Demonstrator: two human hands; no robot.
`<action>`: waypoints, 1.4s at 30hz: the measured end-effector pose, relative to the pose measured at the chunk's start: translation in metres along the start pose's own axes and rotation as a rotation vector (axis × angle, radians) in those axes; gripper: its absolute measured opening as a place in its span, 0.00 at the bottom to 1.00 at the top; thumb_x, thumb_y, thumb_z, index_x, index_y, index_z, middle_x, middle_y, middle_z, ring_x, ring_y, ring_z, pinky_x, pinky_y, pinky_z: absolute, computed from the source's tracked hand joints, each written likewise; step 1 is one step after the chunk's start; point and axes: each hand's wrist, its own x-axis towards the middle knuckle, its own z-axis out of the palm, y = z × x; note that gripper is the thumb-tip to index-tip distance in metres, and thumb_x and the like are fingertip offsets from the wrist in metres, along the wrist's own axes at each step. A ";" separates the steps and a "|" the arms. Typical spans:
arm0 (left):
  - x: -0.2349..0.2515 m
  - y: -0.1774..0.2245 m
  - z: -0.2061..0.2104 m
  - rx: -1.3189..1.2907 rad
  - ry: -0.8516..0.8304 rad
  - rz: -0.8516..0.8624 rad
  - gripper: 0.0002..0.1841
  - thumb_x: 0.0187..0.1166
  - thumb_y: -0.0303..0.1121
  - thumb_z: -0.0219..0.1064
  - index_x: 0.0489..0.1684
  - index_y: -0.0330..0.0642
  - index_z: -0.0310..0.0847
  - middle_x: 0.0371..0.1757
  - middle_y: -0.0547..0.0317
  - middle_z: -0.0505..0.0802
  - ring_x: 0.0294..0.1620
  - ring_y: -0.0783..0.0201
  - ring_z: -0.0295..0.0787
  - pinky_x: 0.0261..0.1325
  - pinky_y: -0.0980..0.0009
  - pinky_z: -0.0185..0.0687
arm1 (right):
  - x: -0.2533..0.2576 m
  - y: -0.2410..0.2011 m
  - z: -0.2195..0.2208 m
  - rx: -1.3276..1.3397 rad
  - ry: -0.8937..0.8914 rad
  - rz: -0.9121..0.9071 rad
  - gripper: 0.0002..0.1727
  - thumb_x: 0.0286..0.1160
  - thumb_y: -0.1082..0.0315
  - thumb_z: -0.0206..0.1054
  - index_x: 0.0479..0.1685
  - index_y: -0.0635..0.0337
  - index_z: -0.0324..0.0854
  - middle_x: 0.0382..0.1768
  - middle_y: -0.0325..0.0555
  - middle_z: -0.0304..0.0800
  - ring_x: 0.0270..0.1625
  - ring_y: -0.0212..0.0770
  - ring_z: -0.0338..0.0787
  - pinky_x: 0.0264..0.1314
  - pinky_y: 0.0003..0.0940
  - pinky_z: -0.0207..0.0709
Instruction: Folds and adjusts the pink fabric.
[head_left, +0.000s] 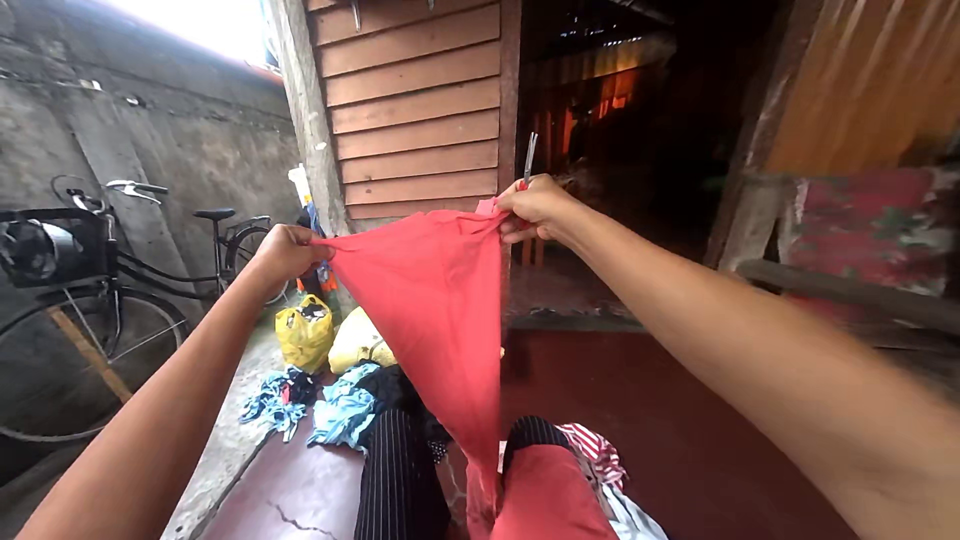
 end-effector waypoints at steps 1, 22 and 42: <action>0.000 -0.001 -0.001 0.001 0.003 0.000 0.07 0.81 0.30 0.70 0.47 0.35 0.87 0.39 0.50 0.91 0.36 0.62 0.86 0.46 0.60 0.85 | 0.000 0.000 0.002 -0.006 -0.005 0.005 0.15 0.76 0.71 0.68 0.60 0.59 0.79 0.35 0.52 0.86 0.27 0.43 0.88 0.31 0.39 0.86; -0.035 0.010 0.021 -0.076 -0.446 0.478 0.08 0.66 0.18 0.77 0.39 0.38 0.91 0.40 0.57 0.96 0.39 0.66 0.92 0.46 0.69 0.89 | -0.005 0.012 0.006 -0.168 -0.192 -0.101 0.08 0.77 0.72 0.72 0.50 0.60 0.83 0.39 0.53 0.89 0.35 0.44 0.90 0.38 0.43 0.87; 0.001 0.077 0.104 -0.100 -0.384 0.451 0.06 0.79 0.28 0.71 0.44 0.33 0.89 0.33 0.54 0.92 0.31 0.69 0.87 0.40 0.69 0.86 | -0.033 0.009 0.024 -0.157 -0.444 -0.335 0.11 0.79 0.66 0.72 0.54 0.61 0.83 0.39 0.51 0.90 0.35 0.43 0.91 0.37 0.41 0.87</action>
